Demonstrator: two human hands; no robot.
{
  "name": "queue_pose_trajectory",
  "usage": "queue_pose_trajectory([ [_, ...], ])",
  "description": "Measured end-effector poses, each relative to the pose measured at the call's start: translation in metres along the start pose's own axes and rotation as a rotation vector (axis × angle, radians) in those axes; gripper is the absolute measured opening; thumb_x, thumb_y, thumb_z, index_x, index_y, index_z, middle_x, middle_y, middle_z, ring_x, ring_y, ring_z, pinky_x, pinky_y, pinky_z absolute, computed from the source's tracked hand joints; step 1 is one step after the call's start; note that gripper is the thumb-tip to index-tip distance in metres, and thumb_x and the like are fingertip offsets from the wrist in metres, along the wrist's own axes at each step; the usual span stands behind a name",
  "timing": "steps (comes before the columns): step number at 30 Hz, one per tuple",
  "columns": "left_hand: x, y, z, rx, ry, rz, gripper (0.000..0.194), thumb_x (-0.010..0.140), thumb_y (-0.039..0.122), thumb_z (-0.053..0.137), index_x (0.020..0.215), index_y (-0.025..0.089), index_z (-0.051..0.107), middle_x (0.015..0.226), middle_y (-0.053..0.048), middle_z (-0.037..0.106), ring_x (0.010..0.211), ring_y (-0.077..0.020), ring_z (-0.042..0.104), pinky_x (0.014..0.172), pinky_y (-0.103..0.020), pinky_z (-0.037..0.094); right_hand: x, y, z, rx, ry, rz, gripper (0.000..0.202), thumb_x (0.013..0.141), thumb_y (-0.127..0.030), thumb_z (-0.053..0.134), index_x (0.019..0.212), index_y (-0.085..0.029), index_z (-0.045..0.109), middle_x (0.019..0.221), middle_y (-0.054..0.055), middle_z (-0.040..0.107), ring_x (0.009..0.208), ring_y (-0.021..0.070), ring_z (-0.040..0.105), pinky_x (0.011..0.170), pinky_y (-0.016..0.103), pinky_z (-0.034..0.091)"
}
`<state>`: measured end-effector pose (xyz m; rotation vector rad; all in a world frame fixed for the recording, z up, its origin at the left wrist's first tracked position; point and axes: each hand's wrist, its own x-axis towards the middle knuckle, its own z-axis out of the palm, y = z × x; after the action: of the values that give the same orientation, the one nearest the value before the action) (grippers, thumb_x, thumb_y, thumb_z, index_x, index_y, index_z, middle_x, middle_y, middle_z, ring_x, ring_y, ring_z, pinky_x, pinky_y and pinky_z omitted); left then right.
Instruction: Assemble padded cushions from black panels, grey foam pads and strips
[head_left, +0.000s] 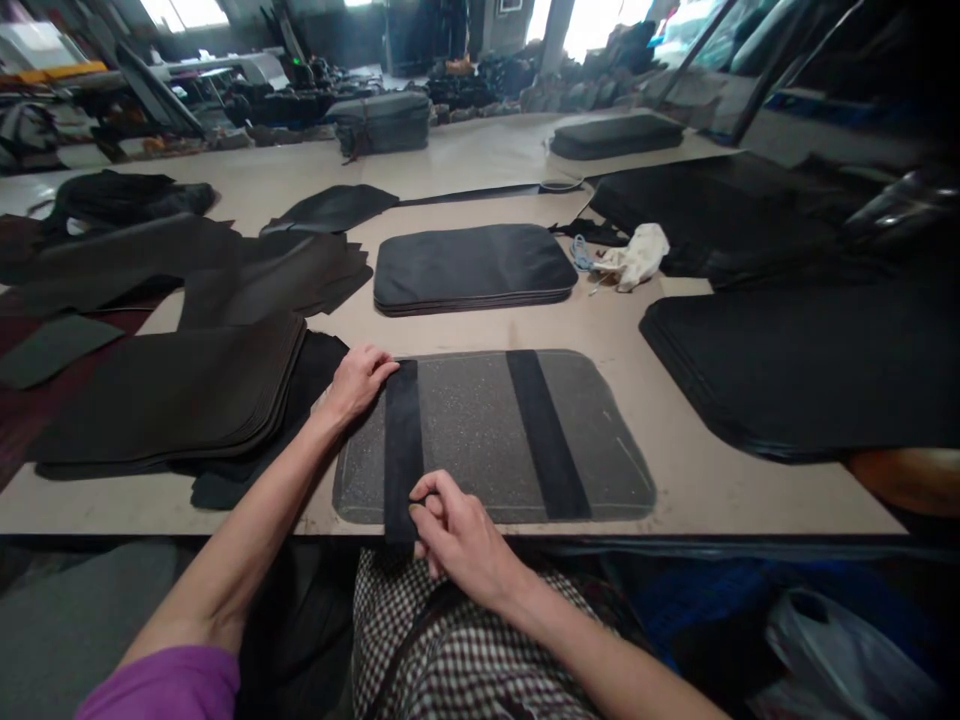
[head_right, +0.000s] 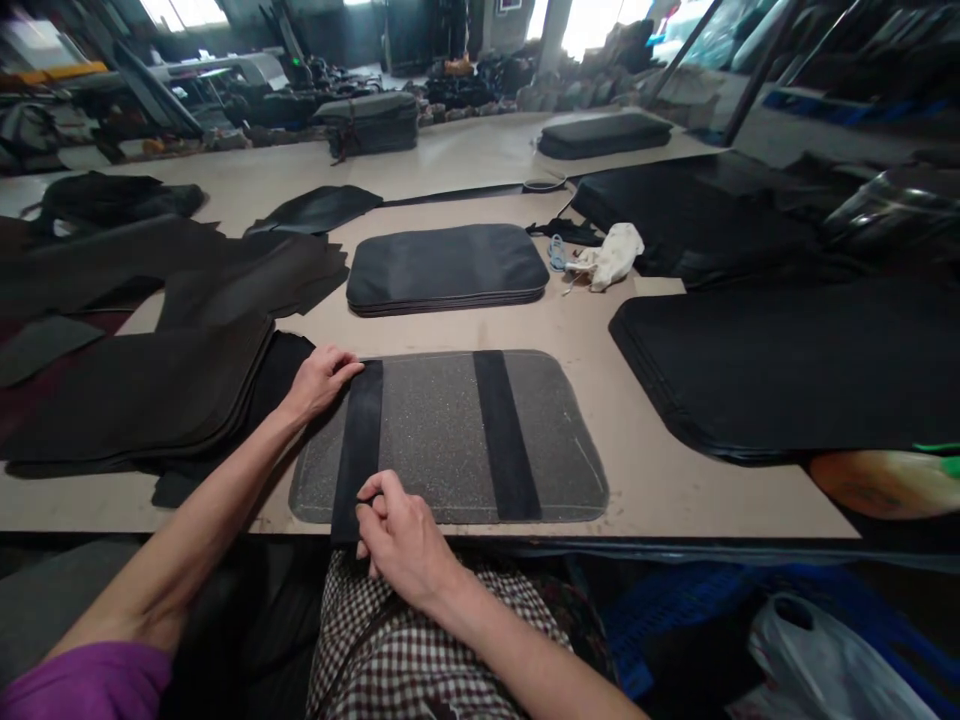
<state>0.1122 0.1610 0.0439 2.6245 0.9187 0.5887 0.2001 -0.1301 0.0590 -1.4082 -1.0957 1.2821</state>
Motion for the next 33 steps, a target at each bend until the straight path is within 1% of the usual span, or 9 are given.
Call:
queue_pose_trajectory([
  [5, 0.022, 0.003, 0.014, 0.073, -0.022, 0.025, 0.019, 0.101, 0.036, 0.062, 0.091, 0.022, 0.068, 0.098, -0.007, 0.068, 0.100, -0.0243, 0.059, 0.093, -0.037, 0.045, 0.008, -0.004, -0.007, -0.006, 0.062, 0.009, 0.012, 0.103, -0.035, 0.048, 0.107, -0.023, 0.048, 0.068, -0.007, 0.068, 0.045, 0.0125, 0.060, 0.049, 0.022, 0.045],
  [10, 0.031, 0.001, 0.022, 0.161, -0.033, 0.043, 0.020, 0.101, 0.038, 0.063, 0.093, 0.021, 0.070, 0.100, -0.009, 0.069, 0.102, -0.0264, 0.059, 0.092, -0.039, 0.042, 0.013, -0.003, -0.012, -0.017, 0.082, 0.007, 0.008, 0.102, -0.031, 0.048, 0.104, -0.023, 0.049, 0.067, -0.007, 0.067, 0.045, 0.0121, 0.061, 0.050, 0.021, 0.046],
  [17, 0.031, 0.000, 0.024, 0.211, -0.035, 0.065, 0.019, 0.100, 0.038, 0.064, 0.094, 0.021, 0.072, 0.100, -0.010, 0.070, 0.103, -0.0283, 0.059, 0.090, -0.041, 0.040, 0.014, -0.001, -0.011, -0.034, 0.073, 0.001, 0.002, 0.102, -0.024, 0.048, 0.102, -0.023, 0.049, 0.067, -0.008, 0.068, 0.045, 0.0116, 0.062, 0.051, 0.021, 0.047],
  [22, 0.030, -0.001, 0.025, 0.260, -0.023, 0.096, 0.019, 0.100, 0.039, 0.064, 0.095, 0.021, 0.071, 0.102, -0.010, 0.070, 0.102, -0.0283, 0.058, 0.089, -0.042, 0.039, 0.015, 0.001, -0.009, -0.036, 0.079, -0.009, 0.003, 0.102, -0.025, 0.048, 0.103, -0.023, 0.050, 0.067, -0.008, 0.069, 0.046, 0.0119, 0.063, 0.053, 0.022, 0.048],
  [25, 0.027, 0.004, 0.026, 0.313, 0.015, 0.125, 0.018, 0.100, 0.037, 0.064, 0.101, 0.020, 0.070, 0.107, -0.012, 0.069, 0.105, -0.0292, 0.057, 0.091, -0.043, 0.038, 0.015, 0.002, -0.009, -0.040, 0.081, -0.012, 0.004, 0.101, -0.027, 0.049, 0.102, -0.023, 0.051, 0.067, -0.008, 0.068, 0.046, 0.0120, 0.063, 0.053, 0.022, 0.048],
  [28, 0.023, 0.011, 0.028, 0.362, 0.036, 0.190, 0.020, 0.105, 0.033, 0.056, 0.110, 0.019, 0.070, 0.112, -0.013, 0.068, 0.111, -0.0293, 0.054, 0.096, -0.045, 0.036, 0.014, 0.003, -0.009, -0.056, 0.082, -0.014, 0.008, 0.101, -0.031, 0.050, 0.103, -0.024, 0.050, 0.067, -0.008, 0.067, 0.047, 0.0125, 0.063, 0.053, 0.022, 0.049],
  [31, 0.019, 0.019, 0.028, 0.379, -0.015, 0.278, 0.028, 0.109, 0.025, 0.043, 0.109, 0.018, 0.070, 0.110, -0.011, 0.068, 0.114, -0.0278, 0.054, 0.104, -0.048, 0.032, 0.014, 0.003, -0.010, -0.079, 0.077, -0.003, 0.012, 0.100, -0.035, 0.051, 0.105, -0.024, 0.049, 0.065, -0.008, 0.067, 0.045, 0.0131, 0.062, 0.051, 0.023, 0.048],
  [33, 0.014, 0.024, 0.026, 0.392, -0.037, 0.305, 0.032, 0.109, 0.020, 0.039, 0.108, 0.017, 0.071, 0.108, -0.011, 0.068, 0.116, -0.0276, 0.054, 0.107, -0.050, 0.031, 0.014, 0.003, -0.010, -0.096, 0.067, 0.007, 0.013, 0.100, -0.036, 0.052, 0.104, -0.024, 0.049, 0.064, -0.008, 0.067, 0.043, 0.0132, 0.060, 0.050, 0.023, 0.047],
])
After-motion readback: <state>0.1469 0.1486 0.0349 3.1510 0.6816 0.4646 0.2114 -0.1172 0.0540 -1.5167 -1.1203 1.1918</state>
